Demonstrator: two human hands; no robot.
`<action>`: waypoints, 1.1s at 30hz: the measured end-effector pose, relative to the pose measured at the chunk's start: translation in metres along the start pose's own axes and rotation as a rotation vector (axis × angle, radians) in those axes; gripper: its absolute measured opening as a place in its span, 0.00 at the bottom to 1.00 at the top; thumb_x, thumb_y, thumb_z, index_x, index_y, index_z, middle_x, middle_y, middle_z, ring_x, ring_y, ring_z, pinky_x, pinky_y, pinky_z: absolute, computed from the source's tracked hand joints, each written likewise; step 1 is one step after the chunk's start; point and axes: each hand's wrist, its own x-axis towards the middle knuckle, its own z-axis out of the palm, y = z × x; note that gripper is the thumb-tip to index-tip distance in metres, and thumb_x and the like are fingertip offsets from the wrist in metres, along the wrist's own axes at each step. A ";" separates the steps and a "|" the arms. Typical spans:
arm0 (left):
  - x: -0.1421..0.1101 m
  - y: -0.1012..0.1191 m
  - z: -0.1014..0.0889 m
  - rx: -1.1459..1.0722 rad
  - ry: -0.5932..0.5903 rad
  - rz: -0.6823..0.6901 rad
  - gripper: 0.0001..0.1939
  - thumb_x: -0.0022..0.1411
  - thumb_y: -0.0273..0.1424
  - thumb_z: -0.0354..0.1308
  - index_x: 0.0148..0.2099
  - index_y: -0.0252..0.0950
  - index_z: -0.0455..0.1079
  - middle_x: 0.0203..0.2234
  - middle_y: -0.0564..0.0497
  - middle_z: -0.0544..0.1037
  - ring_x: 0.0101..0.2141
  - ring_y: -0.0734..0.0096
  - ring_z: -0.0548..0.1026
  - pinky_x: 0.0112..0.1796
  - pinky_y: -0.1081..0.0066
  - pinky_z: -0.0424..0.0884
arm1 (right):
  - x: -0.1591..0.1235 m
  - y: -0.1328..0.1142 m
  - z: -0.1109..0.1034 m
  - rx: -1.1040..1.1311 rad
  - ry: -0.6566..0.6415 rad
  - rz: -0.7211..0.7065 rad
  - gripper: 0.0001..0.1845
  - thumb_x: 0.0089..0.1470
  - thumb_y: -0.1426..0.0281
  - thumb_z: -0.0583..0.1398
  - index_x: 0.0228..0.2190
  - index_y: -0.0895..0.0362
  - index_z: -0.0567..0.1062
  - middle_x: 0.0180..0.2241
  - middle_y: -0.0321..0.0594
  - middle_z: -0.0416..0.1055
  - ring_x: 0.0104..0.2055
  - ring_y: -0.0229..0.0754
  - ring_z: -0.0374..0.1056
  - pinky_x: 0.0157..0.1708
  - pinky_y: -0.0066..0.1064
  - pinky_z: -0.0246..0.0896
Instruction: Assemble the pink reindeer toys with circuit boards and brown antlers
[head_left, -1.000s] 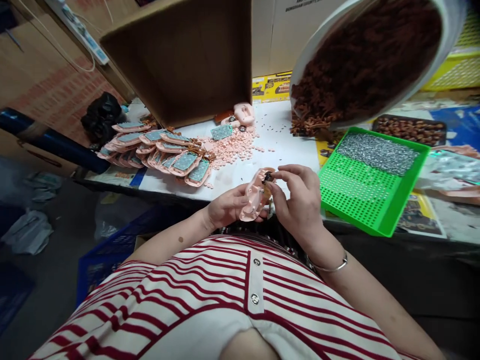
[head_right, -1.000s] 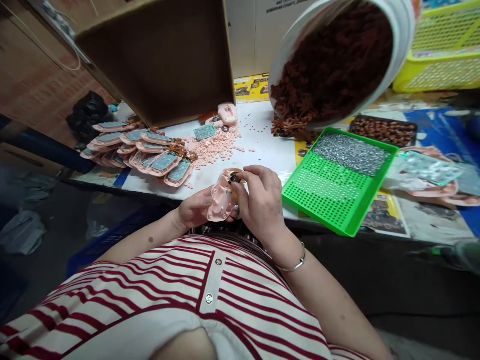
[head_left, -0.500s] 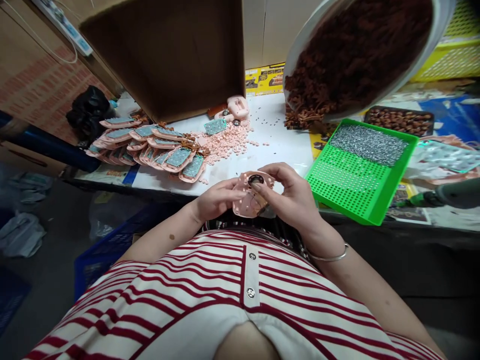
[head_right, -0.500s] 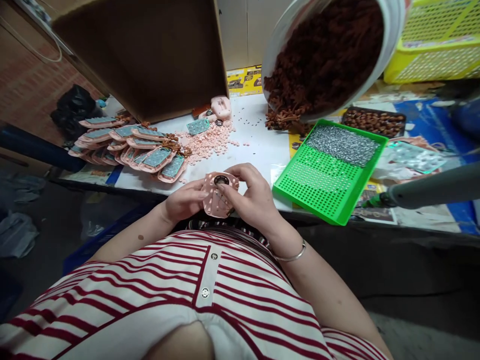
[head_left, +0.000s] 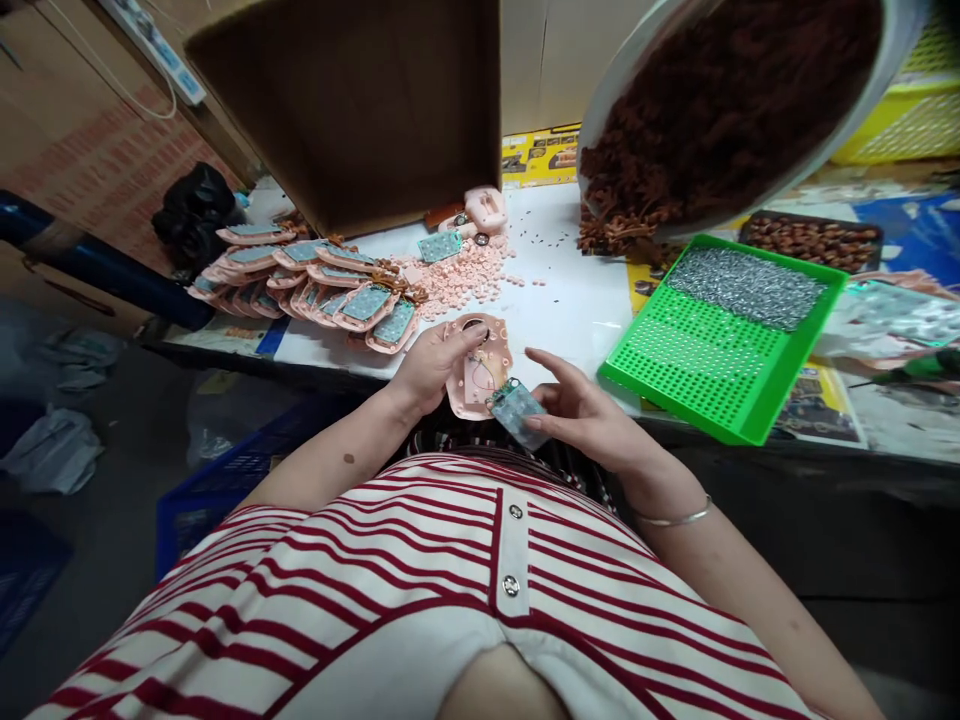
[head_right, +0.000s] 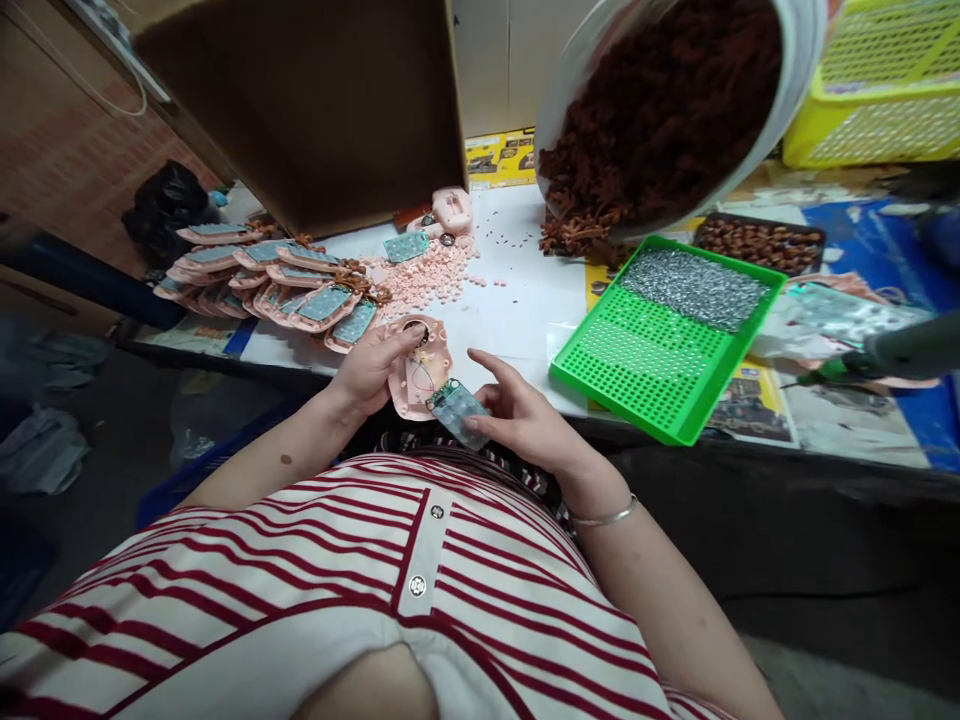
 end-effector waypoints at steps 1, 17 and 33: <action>0.001 -0.002 -0.002 0.010 0.015 -0.012 0.19 0.47 0.41 0.75 0.35 0.32 0.77 0.25 0.52 0.80 0.26 0.71 0.77 0.33 0.72 0.73 | -0.005 -0.002 0.000 0.017 0.040 -0.011 0.39 0.49 0.60 0.74 0.60 0.46 0.69 0.29 0.30 0.75 0.30 0.35 0.72 0.31 0.26 0.69; -0.008 -0.029 -0.013 -0.109 -0.303 -0.387 0.30 0.49 0.55 0.71 0.36 0.30 0.76 0.26 0.46 0.78 0.27 0.66 0.76 0.32 0.67 0.73 | 0.010 -0.038 0.017 -0.322 0.612 -0.357 0.27 0.47 0.47 0.71 0.17 0.56 0.75 0.14 0.32 0.68 0.16 0.31 0.60 0.15 0.25 0.53; -0.011 -0.027 -0.004 0.068 -0.186 -0.289 0.15 0.49 0.31 0.70 0.39 0.31 0.72 0.28 0.51 0.78 0.27 0.72 0.75 0.33 0.70 0.70 | 0.034 -0.027 0.031 -0.079 0.643 -0.209 0.29 0.40 0.43 0.73 0.19 0.56 0.74 0.18 0.35 0.76 0.18 0.34 0.69 0.20 0.26 0.68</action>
